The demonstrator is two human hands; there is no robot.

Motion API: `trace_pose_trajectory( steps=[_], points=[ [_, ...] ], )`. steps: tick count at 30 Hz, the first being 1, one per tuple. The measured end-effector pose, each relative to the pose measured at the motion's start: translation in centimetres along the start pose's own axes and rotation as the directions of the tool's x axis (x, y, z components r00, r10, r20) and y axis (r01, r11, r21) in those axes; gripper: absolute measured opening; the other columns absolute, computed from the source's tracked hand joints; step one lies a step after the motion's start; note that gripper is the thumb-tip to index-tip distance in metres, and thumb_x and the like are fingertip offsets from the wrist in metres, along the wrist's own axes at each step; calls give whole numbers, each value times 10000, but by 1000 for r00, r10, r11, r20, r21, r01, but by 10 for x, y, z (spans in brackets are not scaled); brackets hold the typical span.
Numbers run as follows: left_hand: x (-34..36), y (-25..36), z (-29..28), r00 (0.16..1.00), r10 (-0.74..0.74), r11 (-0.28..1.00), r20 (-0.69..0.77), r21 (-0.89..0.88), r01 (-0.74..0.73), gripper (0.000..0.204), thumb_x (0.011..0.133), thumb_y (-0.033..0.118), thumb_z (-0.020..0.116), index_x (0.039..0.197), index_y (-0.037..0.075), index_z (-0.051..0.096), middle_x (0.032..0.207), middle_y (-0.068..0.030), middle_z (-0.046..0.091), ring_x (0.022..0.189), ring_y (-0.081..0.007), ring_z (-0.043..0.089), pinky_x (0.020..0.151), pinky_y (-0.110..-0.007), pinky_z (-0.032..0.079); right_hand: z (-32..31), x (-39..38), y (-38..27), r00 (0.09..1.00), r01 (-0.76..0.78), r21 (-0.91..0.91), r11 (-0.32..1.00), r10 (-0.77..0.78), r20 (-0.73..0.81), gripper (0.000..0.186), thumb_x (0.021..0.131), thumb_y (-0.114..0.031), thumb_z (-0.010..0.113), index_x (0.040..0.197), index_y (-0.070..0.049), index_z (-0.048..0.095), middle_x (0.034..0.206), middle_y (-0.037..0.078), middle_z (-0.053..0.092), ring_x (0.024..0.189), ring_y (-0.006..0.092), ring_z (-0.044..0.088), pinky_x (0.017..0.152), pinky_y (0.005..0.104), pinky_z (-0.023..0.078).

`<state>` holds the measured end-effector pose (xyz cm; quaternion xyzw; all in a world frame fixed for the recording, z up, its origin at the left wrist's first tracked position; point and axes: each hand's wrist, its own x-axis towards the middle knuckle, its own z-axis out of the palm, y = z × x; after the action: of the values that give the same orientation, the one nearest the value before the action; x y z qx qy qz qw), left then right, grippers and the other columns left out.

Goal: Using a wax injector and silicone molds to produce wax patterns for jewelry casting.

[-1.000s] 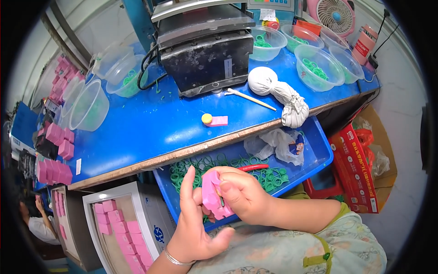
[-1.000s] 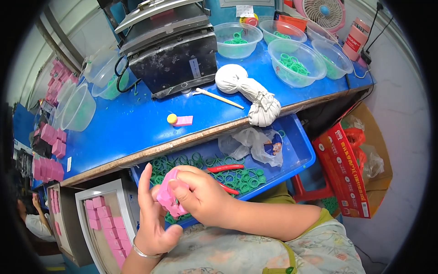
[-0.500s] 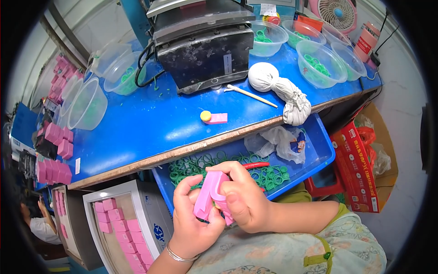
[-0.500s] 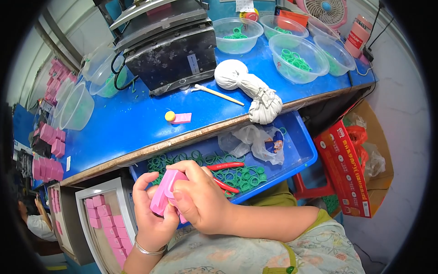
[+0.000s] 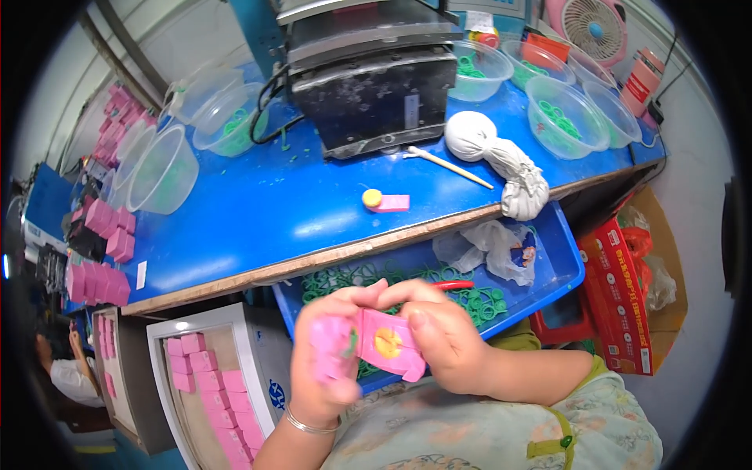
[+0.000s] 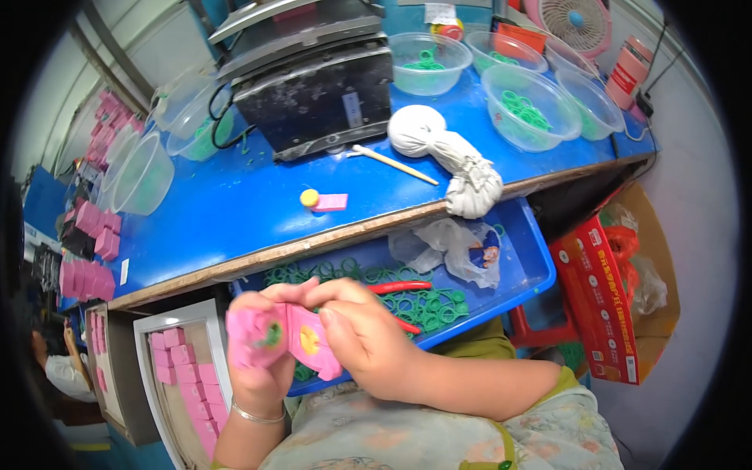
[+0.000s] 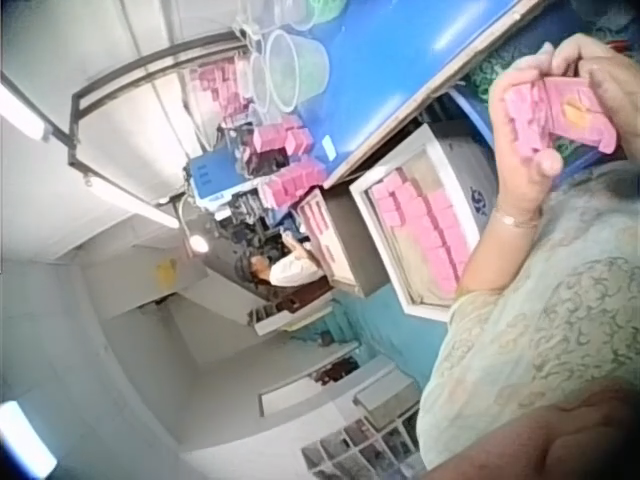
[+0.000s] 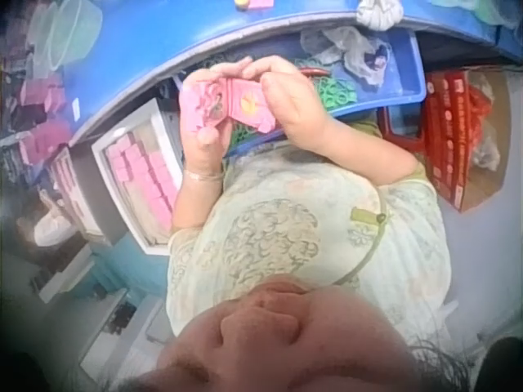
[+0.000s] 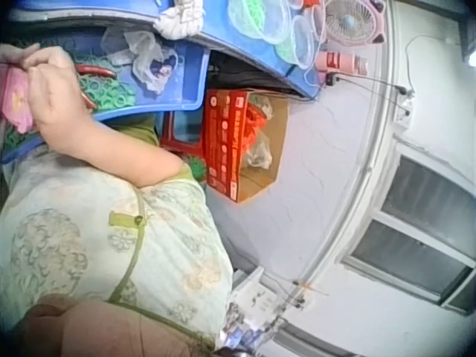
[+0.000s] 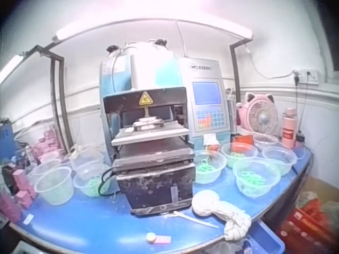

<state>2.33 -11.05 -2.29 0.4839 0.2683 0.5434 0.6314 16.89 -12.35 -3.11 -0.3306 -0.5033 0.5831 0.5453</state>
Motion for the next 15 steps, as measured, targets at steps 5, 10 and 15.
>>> trace_pose_trajectory(
  steps=[5,10,15],
  points=[
    [10,10,-14,993,-117,811,13,-575,103,782,784,731,321,1119,41,476,701,-99,551,528,-170,438,532,-353,372,-5,-25,21,948,208,-548,811,-29,316,210,851,-224,550,836,-15,542,923,131,513,862,283,493,769,379,396],
    [5,15,-13,993,-116,859,-4,-502,99,566,902,533,291,1165,51,426,732,-133,542,471,-182,424,471,-339,358,-8,-9,-5,929,370,-515,773,-299,218,369,742,-159,694,1019,-22,491,869,115,551,702,274,541,590,339,444],
    [-1,6,-14,988,-102,868,-119,-496,30,421,898,417,347,1136,70,369,884,-178,525,599,-198,492,538,-317,412,-1,28,-31,787,599,-466,651,-374,490,263,759,-79,650,988,-27,532,848,110,554,678,263,548,565,357,445]
  ],
)
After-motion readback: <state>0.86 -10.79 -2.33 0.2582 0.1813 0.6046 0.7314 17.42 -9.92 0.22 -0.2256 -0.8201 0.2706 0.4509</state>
